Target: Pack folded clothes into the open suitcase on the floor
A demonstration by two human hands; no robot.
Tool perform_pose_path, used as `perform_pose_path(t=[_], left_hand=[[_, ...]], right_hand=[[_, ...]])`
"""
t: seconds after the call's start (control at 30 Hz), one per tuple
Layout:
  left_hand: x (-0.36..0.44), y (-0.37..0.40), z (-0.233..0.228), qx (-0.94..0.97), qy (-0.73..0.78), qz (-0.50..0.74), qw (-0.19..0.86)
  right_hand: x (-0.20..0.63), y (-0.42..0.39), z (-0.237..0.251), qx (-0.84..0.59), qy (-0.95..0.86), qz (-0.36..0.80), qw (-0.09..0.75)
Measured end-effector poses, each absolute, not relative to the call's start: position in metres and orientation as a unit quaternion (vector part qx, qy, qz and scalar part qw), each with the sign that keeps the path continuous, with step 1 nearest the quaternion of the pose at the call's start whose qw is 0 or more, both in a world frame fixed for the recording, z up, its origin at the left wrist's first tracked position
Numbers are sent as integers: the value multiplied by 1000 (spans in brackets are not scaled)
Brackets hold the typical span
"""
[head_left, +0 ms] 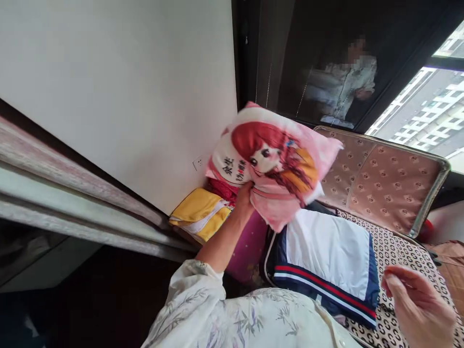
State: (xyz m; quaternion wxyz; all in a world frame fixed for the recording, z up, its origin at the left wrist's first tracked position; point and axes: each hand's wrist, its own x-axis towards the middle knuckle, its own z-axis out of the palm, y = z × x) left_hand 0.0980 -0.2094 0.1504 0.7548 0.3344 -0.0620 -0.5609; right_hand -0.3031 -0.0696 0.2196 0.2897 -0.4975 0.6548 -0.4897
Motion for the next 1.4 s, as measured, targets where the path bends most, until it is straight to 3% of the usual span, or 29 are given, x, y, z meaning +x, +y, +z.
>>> perform_pose_path(t=[0.1,0.2,0.37,0.5,0.6,0.77,0.97,1.13,1.33,1.4], left_hand=[[150,-244,131,361,5,-514,778],[177,-248,98,479,97,-500,715],[163,-203,39,542,130,-540,631],[131,-168,18,541,98,-578,603],[100,-154,14,532,56,-609,586],[26,-145,19,519,-152,-649,535],[-57,-152,34,635,-368,-539,412],[-85,-158,44,723,-404,-414,377],[-121,-152,48,681,-380,-521,346],[-133,-148,46,685,-406,-499,341]], right_hand=[[-300,-72,204,-483,665,-462,333],[-298,-76,189,-478,669,-446,353],[-309,-73,150,-472,688,-409,370],[-335,-70,113,-482,716,-356,358],[-359,-77,91,-491,755,-333,278],[-400,-111,58,-495,800,-305,145],[-418,-145,22,-515,804,-225,192],[-406,-144,10,-578,777,-194,157],[-376,-147,12,-558,756,-205,273],[-369,-153,15,-533,766,-199,299]])
